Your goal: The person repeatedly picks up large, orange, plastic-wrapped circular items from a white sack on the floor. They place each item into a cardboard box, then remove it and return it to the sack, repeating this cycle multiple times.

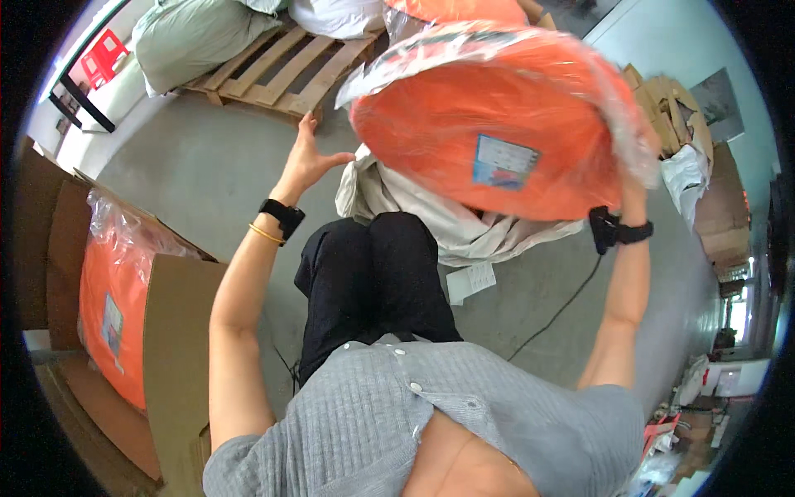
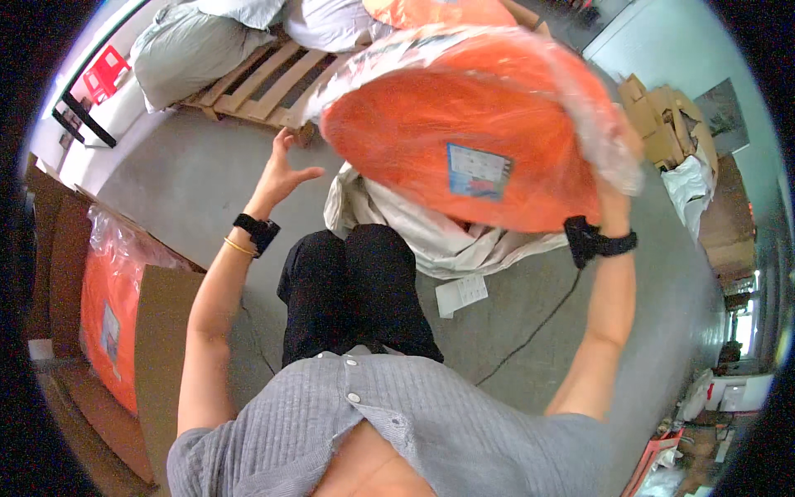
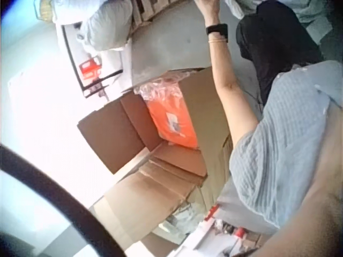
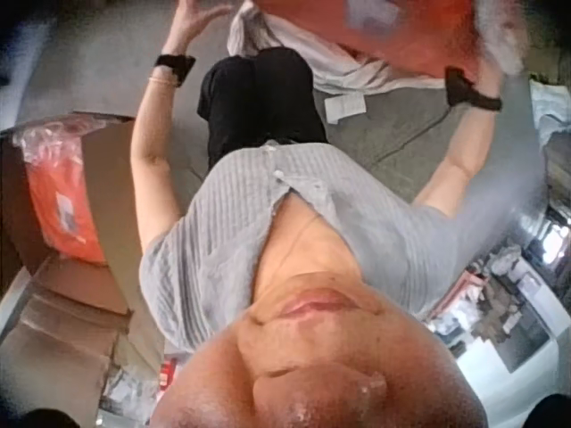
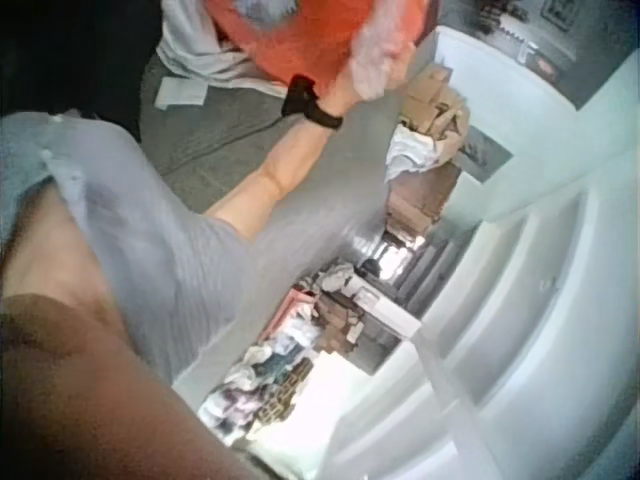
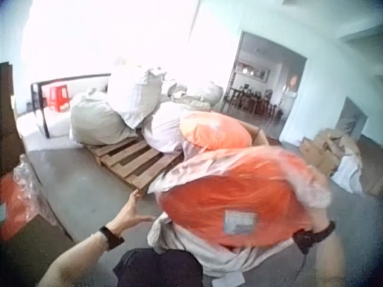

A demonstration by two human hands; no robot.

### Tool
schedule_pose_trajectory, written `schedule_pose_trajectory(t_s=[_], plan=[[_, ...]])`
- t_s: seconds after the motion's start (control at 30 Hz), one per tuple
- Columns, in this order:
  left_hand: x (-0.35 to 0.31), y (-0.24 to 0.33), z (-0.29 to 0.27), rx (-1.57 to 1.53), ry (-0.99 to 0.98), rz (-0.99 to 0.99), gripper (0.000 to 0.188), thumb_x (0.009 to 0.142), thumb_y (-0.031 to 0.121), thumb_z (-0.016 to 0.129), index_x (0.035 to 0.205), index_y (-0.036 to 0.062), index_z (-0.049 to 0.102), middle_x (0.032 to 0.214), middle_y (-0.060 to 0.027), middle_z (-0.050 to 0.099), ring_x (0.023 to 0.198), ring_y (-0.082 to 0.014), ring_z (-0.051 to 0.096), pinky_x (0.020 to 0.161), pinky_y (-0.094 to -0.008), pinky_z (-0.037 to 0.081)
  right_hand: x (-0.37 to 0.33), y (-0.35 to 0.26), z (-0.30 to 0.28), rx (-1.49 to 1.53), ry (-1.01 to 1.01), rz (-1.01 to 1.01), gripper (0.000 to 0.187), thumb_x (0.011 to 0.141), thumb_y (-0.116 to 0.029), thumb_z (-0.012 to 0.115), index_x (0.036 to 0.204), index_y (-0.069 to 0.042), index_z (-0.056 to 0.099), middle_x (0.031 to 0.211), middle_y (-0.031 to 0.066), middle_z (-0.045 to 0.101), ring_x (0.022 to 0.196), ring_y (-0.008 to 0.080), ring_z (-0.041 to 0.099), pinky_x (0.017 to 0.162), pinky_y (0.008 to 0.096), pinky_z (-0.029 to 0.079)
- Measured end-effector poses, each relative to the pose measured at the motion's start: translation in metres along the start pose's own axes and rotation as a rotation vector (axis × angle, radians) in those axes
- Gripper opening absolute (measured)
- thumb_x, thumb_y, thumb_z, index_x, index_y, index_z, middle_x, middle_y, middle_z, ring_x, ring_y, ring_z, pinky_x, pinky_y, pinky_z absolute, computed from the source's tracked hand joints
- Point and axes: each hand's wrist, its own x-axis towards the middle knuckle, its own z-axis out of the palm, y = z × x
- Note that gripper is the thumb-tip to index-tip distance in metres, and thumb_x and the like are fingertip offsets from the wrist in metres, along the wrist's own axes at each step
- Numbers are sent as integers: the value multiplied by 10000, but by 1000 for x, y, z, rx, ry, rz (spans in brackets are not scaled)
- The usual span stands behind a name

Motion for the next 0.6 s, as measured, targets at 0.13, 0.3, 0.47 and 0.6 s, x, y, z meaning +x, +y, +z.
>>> schedule_pose_trajectory(t_s=[0.13, 0.3, 0.47, 0.6], plan=[[11, 24, -2, -504, 84, 303, 869, 620, 240, 798, 1279, -42, 307, 1277, -180, 409, 1147, -225, 421, 951, -340, 357, 50, -50, -79, 322, 54, 312, 502, 810, -257, 605, 1205, 11, 450, 1174, 124, 519, 1062, 222, 492, 908, 318, 359], [1, 117, -73, -750, 118, 238, 237, 760, 103, 673, 947, -28, 609, 892, -24, 628, 798, -84, 559, 731, -238, 457, 33, -96, -135, 224, 314, 427, 535, 797, -289, 630, 1200, 19, 459, 1165, 114, 531, 1046, 224, 504, 911, 303, 363], [-21, 192, -159, -491, 204, 328, 195, 790, 115, 643, 916, -32, 624, 839, -7, 623, 738, -63, 540, 673, -228, 451, 12, -80, -149, 733, 283, 645, 539, 780, -295, 655, 1191, 7, 480, 1171, 109, 525, 1041, 196, 501, 903, 291, 374], [-47, 214, -203, -409, 236, 280, 195, 785, 109, 639, 915, -35, 622, 845, -30, 629, 742, -79, 557, 672, -233, 456, 0, -95, -118, 651, 213, 704, 504, 785, -269, 653, 1177, 5, 490, 1149, 106, 535, 1029, 189, 502, 896, 299, 381]])
